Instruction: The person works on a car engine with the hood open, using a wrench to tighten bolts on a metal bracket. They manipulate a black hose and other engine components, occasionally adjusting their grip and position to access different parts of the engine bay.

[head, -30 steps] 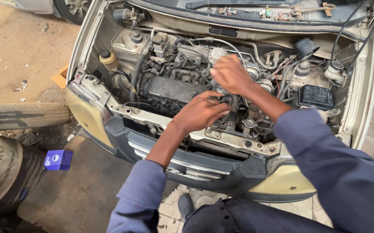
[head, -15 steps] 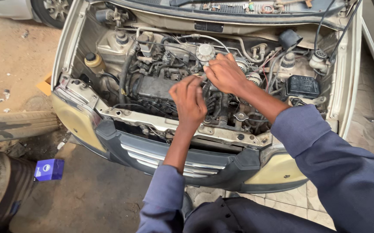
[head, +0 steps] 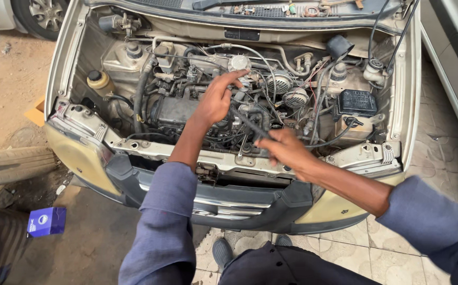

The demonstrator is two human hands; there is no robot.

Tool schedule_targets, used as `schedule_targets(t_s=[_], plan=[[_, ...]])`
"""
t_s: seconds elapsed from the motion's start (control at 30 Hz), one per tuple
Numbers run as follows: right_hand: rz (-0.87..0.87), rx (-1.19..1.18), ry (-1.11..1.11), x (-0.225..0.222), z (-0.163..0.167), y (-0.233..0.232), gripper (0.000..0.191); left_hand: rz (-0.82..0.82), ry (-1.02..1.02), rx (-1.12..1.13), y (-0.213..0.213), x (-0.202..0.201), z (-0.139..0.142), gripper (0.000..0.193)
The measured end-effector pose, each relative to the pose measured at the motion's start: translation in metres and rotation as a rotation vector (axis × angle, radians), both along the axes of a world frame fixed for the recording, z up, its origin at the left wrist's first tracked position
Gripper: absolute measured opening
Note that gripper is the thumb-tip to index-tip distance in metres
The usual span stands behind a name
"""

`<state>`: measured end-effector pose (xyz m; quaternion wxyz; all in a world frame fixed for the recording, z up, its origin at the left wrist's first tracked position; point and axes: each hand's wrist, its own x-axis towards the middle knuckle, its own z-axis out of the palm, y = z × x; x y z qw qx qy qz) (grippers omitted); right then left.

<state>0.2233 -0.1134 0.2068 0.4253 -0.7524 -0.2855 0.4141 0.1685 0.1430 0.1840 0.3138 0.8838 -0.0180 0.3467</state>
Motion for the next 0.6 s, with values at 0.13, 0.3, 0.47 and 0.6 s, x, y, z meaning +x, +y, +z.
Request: schedule_targets(t_s=[0.13, 0.3, 0.47, 0.6], plan=[[0.145, -0.039, 0.737, 0.006, -0.018, 0.016, 0.041, -0.207, 0.394, -0.382, 0.01, 0.019, 0.002, 0.067], [0.142, 0.097, 0.994, -0.014, -0.043, 0.039, 0.043, -0.317, 0.713, -0.519, 0.003, 0.037, 0.018, 0.077], [-0.313, 0.429, 0.869, -0.089, -0.068, 0.079, 0.034, -0.366, 0.95, -0.403, -0.022, 0.065, 0.034, 0.06], [-0.651, 0.388, 1.006, -0.123, -0.068, 0.137, 0.037, -0.421, 1.152, -0.217, -0.038, 0.08, 0.04, 0.055]])
